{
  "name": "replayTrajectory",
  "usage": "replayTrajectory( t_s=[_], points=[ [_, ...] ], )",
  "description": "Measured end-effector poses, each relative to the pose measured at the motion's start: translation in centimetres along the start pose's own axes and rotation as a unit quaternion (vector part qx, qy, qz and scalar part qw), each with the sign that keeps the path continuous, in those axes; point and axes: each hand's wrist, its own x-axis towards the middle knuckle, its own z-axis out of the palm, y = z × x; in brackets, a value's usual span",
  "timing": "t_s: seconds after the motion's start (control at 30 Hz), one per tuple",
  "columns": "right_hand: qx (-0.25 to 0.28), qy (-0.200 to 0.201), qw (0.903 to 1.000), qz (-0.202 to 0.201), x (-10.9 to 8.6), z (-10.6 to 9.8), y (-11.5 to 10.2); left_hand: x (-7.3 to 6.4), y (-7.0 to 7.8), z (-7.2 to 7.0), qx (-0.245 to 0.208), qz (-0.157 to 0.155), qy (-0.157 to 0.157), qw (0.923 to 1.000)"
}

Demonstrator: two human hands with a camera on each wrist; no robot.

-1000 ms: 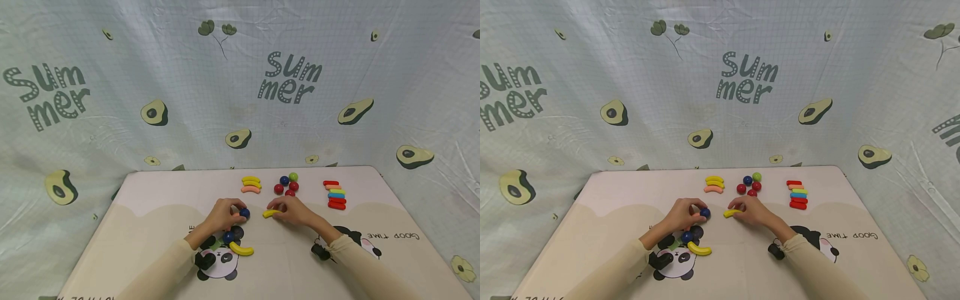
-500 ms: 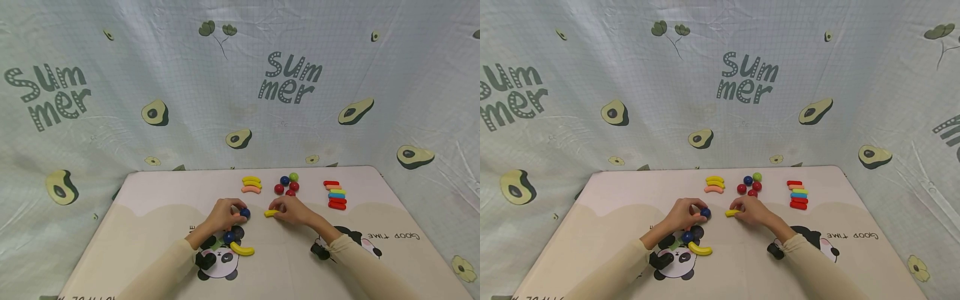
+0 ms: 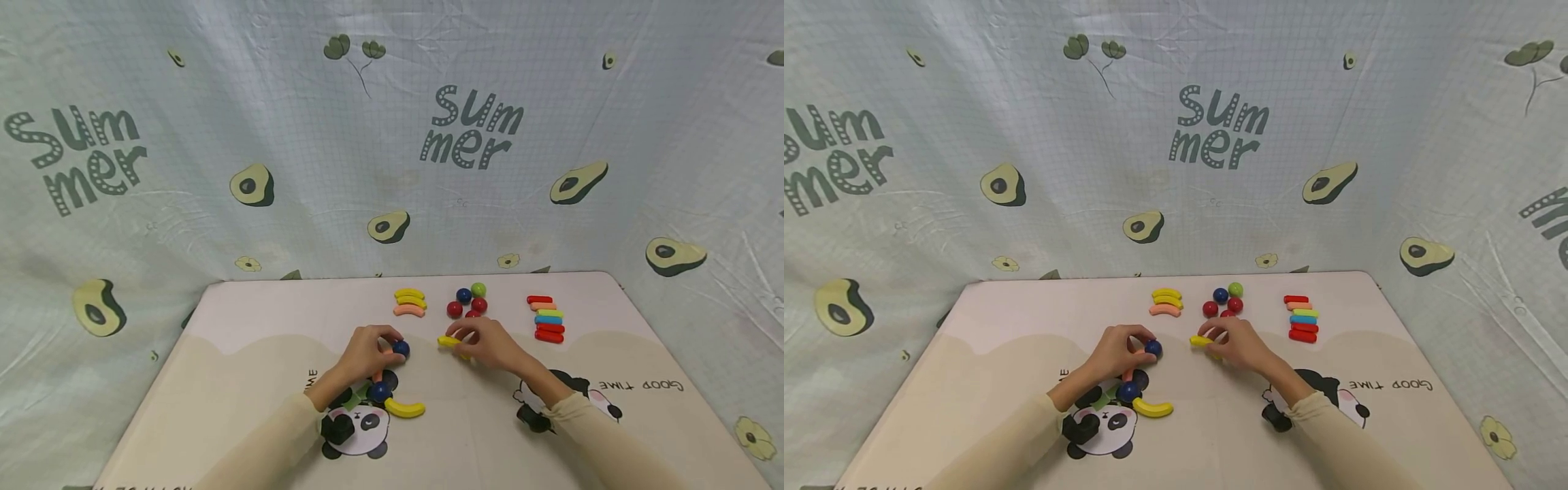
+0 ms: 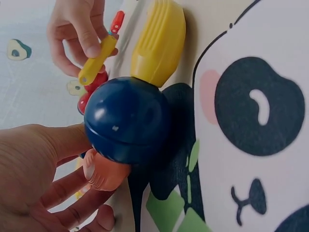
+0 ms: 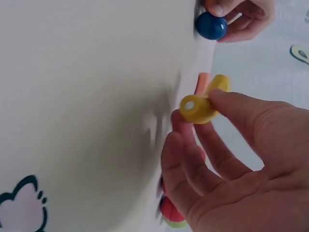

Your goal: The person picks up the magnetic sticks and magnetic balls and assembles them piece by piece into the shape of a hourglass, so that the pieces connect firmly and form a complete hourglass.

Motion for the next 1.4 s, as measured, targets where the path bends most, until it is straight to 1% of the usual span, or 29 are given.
replayTrajectory(
  t_s=[0.1,0.23,0.27,0.47,0.6,0.77,0.9,1.13,1.4],
  points=[
    [0.037,0.000,0.9993,0.006,-0.2,-0.1,0.3,0.0,0.0,0.1,-0.001,-0.005,0.004,1.0000],
    [0.092,-0.005,0.9955,0.021,-0.5,-0.1,0.5,0.0,0.1,0.3,-0.001,-0.005,0.009,0.9999],
    [0.101,-0.005,0.9945,0.028,-0.6,-0.1,0.6,0.0,0.1,0.3,-0.001,-0.004,0.010,0.9999],
    [0.127,-0.009,0.9910,0.041,-0.8,0.1,0.7,-0.2,0.1,0.4,-0.005,-0.003,0.012,0.9999],
    [0.137,-0.011,0.9895,0.045,-0.6,0.5,0.5,-0.2,0.2,0.4,-0.008,-0.007,0.008,0.9999],
    [0.135,-0.017,0.9892,0.055,-0.2,1.1,-0.1,-0.1,0.3,0.3,-0.007,-0.010,0.006,0.9999],
    [0.131,-0.021,0.9898,0.052,0.1,1.6,-0.6,0.0,0.4,0.4,-0.009,-0.010,0.006,0.9999],
    [0.125,-0.025,0.9913,0.034,0.7,2.5,-1.2,0.1,0.6,0.4,-0.012,-0.011,0.005,0.9999],
    [0.124,-0.024,0.9912,0.039,1.3,3.4,-1.8,0.1,0.6,0.5,-0.006,-0.015,0.000,0.9999]
  ],
)
